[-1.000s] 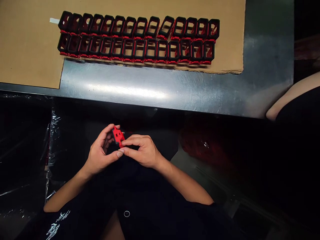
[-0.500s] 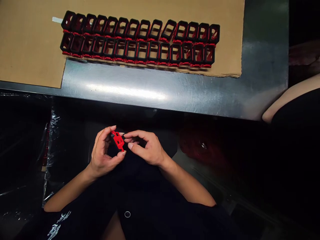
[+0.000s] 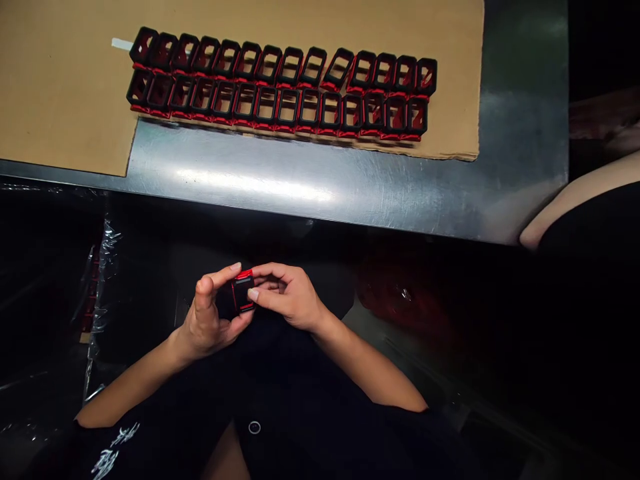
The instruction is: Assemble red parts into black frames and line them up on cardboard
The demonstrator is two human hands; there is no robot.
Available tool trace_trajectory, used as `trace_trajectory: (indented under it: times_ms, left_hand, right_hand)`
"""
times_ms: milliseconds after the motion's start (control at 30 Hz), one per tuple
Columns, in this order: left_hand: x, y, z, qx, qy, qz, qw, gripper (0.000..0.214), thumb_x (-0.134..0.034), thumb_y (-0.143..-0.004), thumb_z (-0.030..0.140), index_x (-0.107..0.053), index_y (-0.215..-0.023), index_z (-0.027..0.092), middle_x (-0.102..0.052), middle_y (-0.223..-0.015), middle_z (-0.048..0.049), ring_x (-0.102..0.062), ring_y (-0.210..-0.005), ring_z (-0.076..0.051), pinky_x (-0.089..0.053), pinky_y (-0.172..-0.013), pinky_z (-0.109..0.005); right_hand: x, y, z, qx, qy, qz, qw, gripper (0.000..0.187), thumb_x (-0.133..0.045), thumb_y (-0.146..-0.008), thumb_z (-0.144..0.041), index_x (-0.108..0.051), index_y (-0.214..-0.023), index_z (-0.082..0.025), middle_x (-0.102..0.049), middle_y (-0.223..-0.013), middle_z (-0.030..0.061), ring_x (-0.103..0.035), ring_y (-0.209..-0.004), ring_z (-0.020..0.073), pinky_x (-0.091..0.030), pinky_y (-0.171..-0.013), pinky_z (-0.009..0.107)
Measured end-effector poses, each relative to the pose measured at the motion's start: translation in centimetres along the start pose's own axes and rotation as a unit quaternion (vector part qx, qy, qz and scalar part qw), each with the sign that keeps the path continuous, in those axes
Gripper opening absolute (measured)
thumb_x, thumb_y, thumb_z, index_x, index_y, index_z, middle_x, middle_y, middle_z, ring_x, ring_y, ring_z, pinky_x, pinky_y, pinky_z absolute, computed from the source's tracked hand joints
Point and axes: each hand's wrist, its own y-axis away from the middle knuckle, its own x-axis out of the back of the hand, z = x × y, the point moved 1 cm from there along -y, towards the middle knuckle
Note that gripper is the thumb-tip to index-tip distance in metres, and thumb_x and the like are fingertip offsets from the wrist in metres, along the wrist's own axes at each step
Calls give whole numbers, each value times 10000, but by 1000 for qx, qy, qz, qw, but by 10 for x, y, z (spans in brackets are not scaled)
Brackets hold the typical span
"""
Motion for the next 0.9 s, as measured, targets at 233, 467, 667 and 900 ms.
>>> trace_trajectory:
  times_ms: [233,467,667,900]
  left_hand:
    - [4,-8,10,205,108,-35,972,1050,-802,-836,303,-137,-1643,218,-582,-1366,-207,-689,-1056,-241,-632,-820,-362]
    - [4,4,-4,294,279,-42,913,753,-784,-841,252,-448,-1513,298,-498,-1457,-144,-616,-1303,-274,-581,-1054,-418]
    - [1,18,-7,194,322,27,926,807,-785,-859,221,-371,-1542,335,-472,-1540,-159,-616,-1330,-283,-590,-1044,-460]
    - [3,20,-6,95,190,23,977,889,-790,-837,154,-330,-1589,267,-518,-1517,-198,-678,-1248,-299,-620,-996,-481]
  right_hand:
    - [-4,-7,8,-136,-161,4,977,372,-900,-719,-449,-733,-895,-167,-733,-718,-8,-667,-573,93,-551,-531,184]
    - [-7,-7,-6,-92,-67,18,993,320,-853,-776,-405,-784,-959,-151,-736,-705,11,-642,-554,86,-541,-537,196]
    - [-11,2,-23,-31,101,34,994,265,-843,-754,-324,-805,-970,-175,-776,-812,31,-708,-703,138,-574,-664,257]
    - [-18,4,-29,-35,138,30,989,117,-804,-756,-277,-802,-821,-180,-768,-715,15,-700,-631,145,-563,-617,255]
